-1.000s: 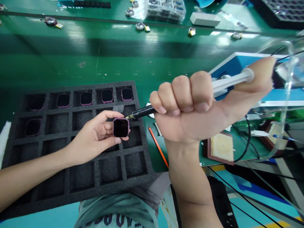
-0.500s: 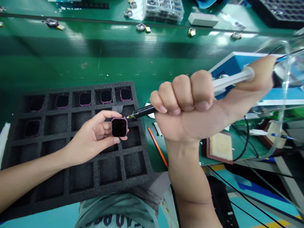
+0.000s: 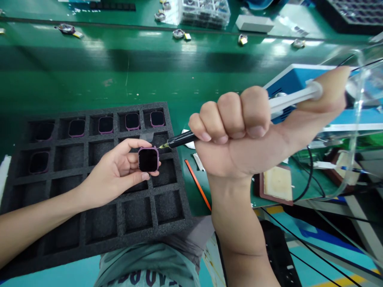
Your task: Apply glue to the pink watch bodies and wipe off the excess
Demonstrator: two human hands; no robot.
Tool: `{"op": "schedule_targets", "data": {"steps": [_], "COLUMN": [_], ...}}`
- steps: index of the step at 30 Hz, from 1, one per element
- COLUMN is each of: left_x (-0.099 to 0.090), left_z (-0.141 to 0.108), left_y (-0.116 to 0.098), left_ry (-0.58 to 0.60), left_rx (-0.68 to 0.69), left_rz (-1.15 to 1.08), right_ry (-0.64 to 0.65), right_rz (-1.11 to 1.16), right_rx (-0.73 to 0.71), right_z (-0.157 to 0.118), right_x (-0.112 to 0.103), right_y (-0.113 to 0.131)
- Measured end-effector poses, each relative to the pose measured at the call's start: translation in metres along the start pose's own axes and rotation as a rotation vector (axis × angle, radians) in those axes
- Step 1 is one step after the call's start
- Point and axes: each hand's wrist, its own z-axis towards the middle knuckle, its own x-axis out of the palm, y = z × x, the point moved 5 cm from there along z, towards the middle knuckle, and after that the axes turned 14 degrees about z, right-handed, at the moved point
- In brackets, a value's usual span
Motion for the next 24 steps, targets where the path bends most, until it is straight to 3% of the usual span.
{"op": "schedule_targets", "data": {"steps": [4, 9, 14, 19, 24], "left_x": [-0.001, 0.000, 0.001, 0.000, -0.001], "left_z": [0.000, 0.000, 0.000, 0.000, 0.001], "left_y": [0.000, -0.002, -0.002, -0.001, 0.000], "left_ry": [0.002, 0.003, 0.003, -0.001, -0.004], "left_rx": [0.001, 0.001, 0.003, 0.009, 0.014], "left_rz": [-0.007, -0.012, 0.000, 0.009, 0.007], "right_ry": [0.241, 0.083, 0.223, 0.246, 0.252], "right_rz": [0.117, 0.132, 0.064, -0.085, -0.113], "right_rx": [-0.103, -0.070, -0.072, -0.111, 0.003], "right_z": [0.006, 0.008, 0.012, 0.015, 0.011], "right_x": [0.007, -0.001, -0.005, -0.008, -0.001], "right_y": [-0.003, -0.004, 0.002, 0.005, 0.002]}}
